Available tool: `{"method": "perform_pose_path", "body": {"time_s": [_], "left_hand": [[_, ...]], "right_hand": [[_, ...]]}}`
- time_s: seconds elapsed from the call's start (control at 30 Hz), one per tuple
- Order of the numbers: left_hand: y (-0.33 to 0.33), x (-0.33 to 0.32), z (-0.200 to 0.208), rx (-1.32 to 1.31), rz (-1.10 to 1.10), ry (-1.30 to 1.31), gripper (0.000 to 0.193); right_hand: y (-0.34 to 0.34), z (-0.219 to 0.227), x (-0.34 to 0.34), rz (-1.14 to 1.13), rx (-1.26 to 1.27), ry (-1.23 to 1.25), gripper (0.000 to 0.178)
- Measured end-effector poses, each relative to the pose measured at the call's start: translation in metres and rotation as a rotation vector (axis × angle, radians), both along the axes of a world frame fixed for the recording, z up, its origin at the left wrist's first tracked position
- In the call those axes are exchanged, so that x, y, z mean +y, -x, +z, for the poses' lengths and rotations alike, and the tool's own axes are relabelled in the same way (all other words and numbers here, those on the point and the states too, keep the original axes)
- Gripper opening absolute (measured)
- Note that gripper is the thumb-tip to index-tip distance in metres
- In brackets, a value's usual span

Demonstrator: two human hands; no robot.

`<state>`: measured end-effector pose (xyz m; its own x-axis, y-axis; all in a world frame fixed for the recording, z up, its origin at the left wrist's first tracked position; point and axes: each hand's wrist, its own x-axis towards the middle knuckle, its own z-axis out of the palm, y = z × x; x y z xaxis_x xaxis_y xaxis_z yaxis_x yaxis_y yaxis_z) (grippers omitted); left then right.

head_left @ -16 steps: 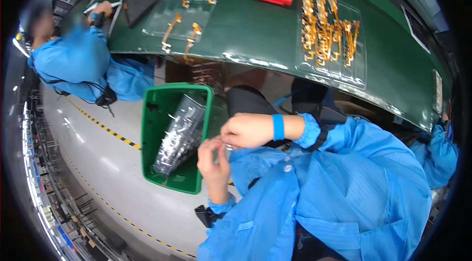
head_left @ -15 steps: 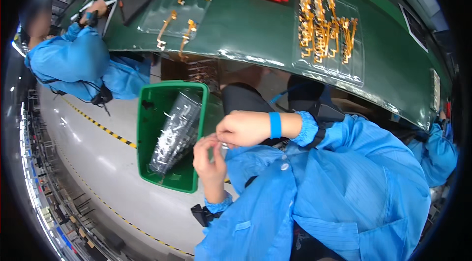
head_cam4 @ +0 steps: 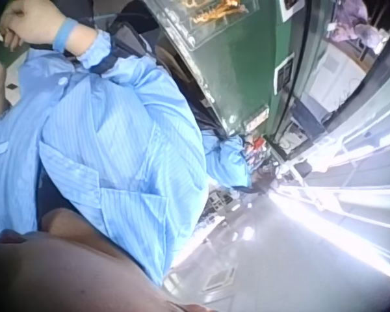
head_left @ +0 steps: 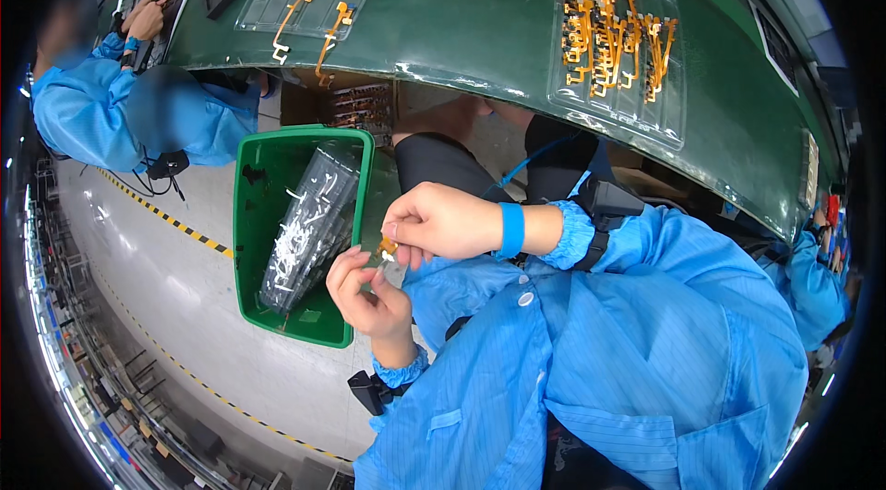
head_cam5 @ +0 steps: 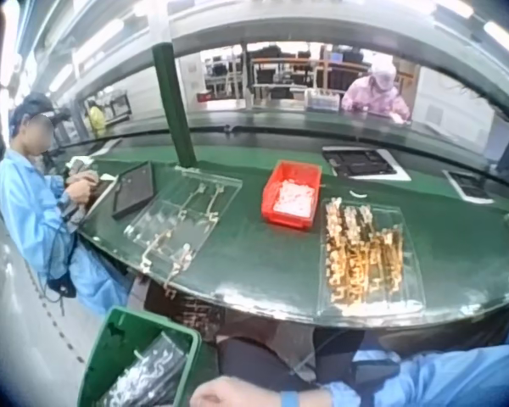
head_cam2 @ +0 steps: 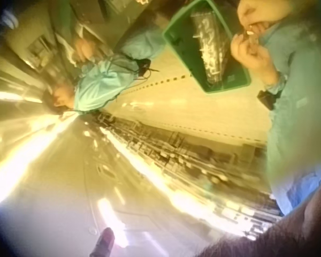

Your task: The person is manually assembling small electronic components on an assembly line.

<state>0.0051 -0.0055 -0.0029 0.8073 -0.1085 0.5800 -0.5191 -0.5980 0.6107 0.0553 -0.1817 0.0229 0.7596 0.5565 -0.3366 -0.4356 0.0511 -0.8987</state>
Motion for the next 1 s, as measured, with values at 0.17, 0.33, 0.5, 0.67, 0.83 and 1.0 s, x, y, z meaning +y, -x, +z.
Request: {"method": "perform_pose_path", "body": {"time_s": [0.17, 0.33, 0.5, 0.67, 0.83, 1.0], "left_hand": [[-0.003, 0.033, -0.027, 0.092, 0.389, 0.339, 0.007], [-0.010, 0.091, -0.063, 0.349, 0.578, 0.106, 0.021], [-0.012, 0.095, -0.073, 0.351, 0.600, -0.484, 0.035], [-0.009, 0.016, -0.002, 0.008, 0.053, -0.135, 0.026], [-0.013, -0.009, 0.000, -0.072, -0.008, -0.124, 0.024], [-0.015, -0.018, 0.002, -0.073, -0.053, -0.154, 0.020]], "right_hand": [[-0.004, -0.002, 0.000, -0.104, 0.053, -0.039, 0.028], [-0.008, -0.008, -0.003, -0.143, -0.017, -0.013, 0.028], [-0.009, -0.003, -0.005, -0.142, 0.057, -0.032, 0.028], [-0.006, -0.006, -0.004, -0.173, 0.058, -0.043, 0.027], [-0.004, -0.007, -0.006, -0.192, 0.016, -0.061, 0.025], [-0.004, -0.011, -0.011, -0.194, -0.097, -0.009, 0.024]]}}
